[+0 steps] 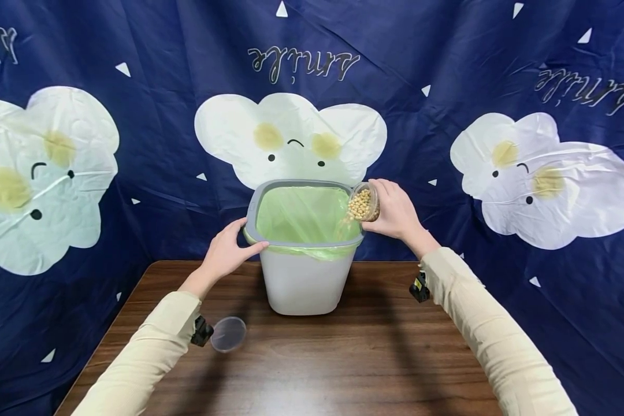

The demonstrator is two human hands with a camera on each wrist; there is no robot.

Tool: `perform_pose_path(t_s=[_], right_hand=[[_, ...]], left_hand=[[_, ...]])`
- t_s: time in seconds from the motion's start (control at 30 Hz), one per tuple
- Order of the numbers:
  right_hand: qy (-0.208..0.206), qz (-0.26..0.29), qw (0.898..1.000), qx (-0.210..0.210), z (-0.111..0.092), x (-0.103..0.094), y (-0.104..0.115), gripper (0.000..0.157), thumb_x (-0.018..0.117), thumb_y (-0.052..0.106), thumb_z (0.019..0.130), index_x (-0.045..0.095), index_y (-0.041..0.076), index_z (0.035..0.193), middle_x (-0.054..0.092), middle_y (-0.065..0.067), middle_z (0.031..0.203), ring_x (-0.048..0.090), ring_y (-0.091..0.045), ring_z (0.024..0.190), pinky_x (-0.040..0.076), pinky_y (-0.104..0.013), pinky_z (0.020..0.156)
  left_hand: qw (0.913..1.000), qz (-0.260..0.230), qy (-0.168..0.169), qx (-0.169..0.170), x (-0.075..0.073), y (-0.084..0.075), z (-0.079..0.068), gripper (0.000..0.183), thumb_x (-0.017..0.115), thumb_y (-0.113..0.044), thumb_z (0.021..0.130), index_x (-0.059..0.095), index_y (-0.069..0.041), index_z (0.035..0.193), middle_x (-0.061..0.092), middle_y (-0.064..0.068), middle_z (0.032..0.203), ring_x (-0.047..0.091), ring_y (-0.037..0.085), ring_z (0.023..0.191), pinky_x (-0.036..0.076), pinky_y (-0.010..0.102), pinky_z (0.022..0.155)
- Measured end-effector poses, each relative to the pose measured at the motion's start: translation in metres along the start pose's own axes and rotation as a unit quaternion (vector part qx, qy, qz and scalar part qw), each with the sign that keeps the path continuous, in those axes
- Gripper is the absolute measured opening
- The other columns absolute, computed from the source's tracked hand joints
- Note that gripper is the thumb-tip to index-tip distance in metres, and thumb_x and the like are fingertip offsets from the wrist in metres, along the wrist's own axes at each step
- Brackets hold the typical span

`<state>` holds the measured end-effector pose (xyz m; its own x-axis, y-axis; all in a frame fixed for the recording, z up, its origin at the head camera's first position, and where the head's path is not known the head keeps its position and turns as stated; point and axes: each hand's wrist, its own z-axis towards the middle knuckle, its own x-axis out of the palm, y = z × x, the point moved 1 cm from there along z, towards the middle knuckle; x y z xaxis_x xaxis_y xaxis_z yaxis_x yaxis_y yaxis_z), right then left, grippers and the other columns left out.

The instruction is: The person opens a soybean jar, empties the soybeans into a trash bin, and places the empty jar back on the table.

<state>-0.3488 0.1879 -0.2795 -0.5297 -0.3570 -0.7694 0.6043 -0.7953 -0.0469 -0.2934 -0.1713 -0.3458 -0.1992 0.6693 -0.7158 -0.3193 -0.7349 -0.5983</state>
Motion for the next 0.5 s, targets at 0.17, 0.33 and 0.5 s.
perform_pose_path(t_s=[0.17,0.33,0.5], right_hand=[[-0.007,-0.024,0.999,-0.021,0.0021,-0.0007,0.0001,0.089,0.077,0.040,0.053,0.046,-0.003,0.124,0.051,-0.021,0.118,0.047,-0.035,0.110,0.037,-0.045,0.095],[-0.014,-0.043,0.998,-0.034,0.0033,-0.0023,-0.0009,0.089,0.076,0.042,0.052,0.046,-0.003,0.123,0.051,-0.020,0.116,0.047,-0.035,0.108,0.038,-0.045,0.093],[-0.026,-0.049,0.998,-0.042,0.0044,-0.0033,-0.0028,0.091,0.076,0.041,0.050,0.046,-0.003,0.123,0.052,-0.021,0.116,0.048,-0.036,0.108,0.039,-0.046,0.092]], left_hand=[[1.0000,-0.003,-0.004,-0.002,0.0003,0.0004,0.0000,0.081,0.066,-0.052,0.074,0.041,-0.004,0.134,0.047,0.016,0.131,0.041,0.033,0.121,0.034,0.049,0.098],[0.9999,-0.009,-0.005,-0.004,0.0001,0.0001,-0.0001,0.081,0.067,-0.052,0.074,0.042,-0.005,0.134,0.047,0.016,0.131,0.041,0.032,0.121,0.033,0.048,0.098],[0.9999,-0.013,-0.007,-0.007,0.0000,-0.0001,0.0000,0.081,0.067,-0.052,0.073,0.041,-0.005,0.134,0.047,0.015,0.131,0.041,0.032,0.122,0.033,0.048,0.098]])
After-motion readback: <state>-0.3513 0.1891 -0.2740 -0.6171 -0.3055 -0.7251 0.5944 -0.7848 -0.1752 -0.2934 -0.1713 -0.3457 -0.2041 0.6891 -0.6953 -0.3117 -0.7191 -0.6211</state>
